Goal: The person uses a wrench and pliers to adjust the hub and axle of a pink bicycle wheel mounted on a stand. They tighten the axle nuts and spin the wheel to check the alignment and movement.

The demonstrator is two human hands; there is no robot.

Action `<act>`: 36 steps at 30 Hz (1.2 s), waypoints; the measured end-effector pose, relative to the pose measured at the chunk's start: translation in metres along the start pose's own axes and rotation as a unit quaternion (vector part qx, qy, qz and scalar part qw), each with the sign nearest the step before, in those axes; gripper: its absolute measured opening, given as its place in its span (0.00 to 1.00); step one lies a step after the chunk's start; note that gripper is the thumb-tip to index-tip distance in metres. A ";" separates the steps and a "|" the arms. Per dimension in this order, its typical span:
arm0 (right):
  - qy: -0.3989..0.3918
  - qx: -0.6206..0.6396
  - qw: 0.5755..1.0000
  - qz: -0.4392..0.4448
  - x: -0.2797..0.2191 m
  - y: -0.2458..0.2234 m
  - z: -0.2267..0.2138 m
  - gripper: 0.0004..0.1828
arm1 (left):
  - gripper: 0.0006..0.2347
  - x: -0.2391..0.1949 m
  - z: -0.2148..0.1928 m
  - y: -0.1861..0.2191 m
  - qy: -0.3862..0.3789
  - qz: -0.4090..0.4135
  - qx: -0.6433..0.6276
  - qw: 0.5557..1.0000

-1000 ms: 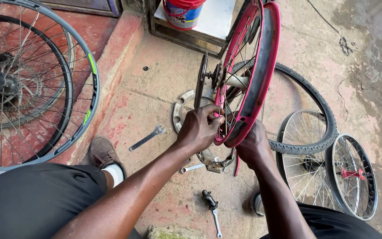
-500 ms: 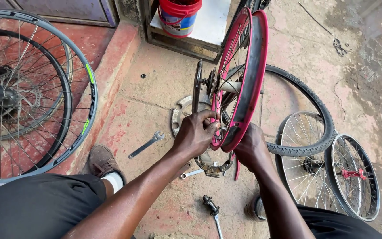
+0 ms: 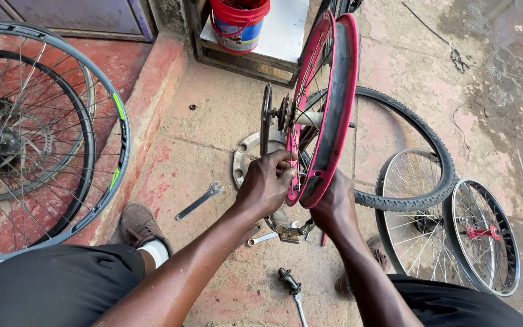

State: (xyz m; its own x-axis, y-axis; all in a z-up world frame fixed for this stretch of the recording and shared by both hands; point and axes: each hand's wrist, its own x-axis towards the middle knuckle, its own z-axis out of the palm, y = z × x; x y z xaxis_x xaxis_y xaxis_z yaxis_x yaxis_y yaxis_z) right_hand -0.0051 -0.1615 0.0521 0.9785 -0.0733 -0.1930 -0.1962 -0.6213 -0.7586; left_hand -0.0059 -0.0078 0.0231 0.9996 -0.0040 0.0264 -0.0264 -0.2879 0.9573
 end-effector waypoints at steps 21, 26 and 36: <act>0.009 0.431 0.887 -0.166 -0.026 -0.012 -0.027 0.18 | 0.16 0.009 -0.025 0.037 0.197 0.208 0.253 0.924; 0.016 0.318 0.901 -0.295 -0.034 -0.013 -0.031 0.16 | 0.14 0.030 -0.026 0.033 0.186 0.246 0.378 0.873; 0.032 0.287 0.910 -0.298 -0.034 -0.008 -0.029 0.16 | 0.08 0.035 -0.026 0.046 0.223 0.250 0.282 0.899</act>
State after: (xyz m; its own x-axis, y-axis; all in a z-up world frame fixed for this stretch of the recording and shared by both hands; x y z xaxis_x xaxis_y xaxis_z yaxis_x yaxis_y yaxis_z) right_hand -0.0347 -0.1770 0.0825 0.9199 0.0867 0.3826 0.3880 -0.0571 -0.9199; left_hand 0.0276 0.0034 0.0759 0.7593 0.0796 0.6459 -0.3407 -0.7970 0.4988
